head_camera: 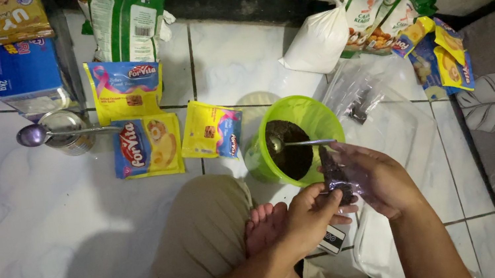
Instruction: Scooping dark powder from a bowl into small plastic bags and weighing them on a digital scale
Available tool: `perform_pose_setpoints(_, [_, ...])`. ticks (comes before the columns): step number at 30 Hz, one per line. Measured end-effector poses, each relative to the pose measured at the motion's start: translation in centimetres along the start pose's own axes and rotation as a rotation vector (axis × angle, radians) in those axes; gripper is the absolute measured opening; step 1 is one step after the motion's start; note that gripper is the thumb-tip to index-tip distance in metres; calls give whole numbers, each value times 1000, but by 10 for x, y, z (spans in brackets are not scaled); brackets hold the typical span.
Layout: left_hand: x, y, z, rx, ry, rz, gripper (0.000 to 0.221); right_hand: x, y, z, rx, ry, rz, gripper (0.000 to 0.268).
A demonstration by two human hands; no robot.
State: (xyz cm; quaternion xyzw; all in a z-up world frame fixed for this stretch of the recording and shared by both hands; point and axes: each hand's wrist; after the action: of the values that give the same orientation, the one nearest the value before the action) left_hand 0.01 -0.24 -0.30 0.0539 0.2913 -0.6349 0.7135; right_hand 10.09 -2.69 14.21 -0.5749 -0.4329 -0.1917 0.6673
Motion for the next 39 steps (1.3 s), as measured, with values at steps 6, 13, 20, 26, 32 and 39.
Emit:
perform_pose_setpoints(6, [-16,-7,2,-38,54,75,23,-33,4,-52,198,111,-291,39])
perform_pose_setpoints(13, [-30,-25,2,18,225,218,34,-55,-54,-69,297,32,-624,42])
perform_pose_setpoints(20, [-36,-36,2,179,488,188,29,-77,-87,-76,-77,-208,-583,29])
perform_pose_setpoints(26, [-23,-24,-11,76,453,3,36,-75,-91,-67,-267,-125,-380,30])
perform_pose_setpoints(32, [-23,-17,-21,16,184,-48,39,-81,-77,-92,-318,18,-543,22])
perform_pose_setpoints(39, [-45,-48,-27,49,1414,817,25,-124,-29,-123,-378,-109,-659,17])
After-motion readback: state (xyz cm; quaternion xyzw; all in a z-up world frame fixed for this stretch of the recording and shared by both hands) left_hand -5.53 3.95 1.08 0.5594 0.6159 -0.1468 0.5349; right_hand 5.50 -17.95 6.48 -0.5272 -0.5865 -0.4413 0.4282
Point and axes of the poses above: each hand's wrist, its own y-axis towards the middle knuckle, its own z-axis out of the palm, x = y × z, and after that the axes turned 2 degrees about -x, right-handed
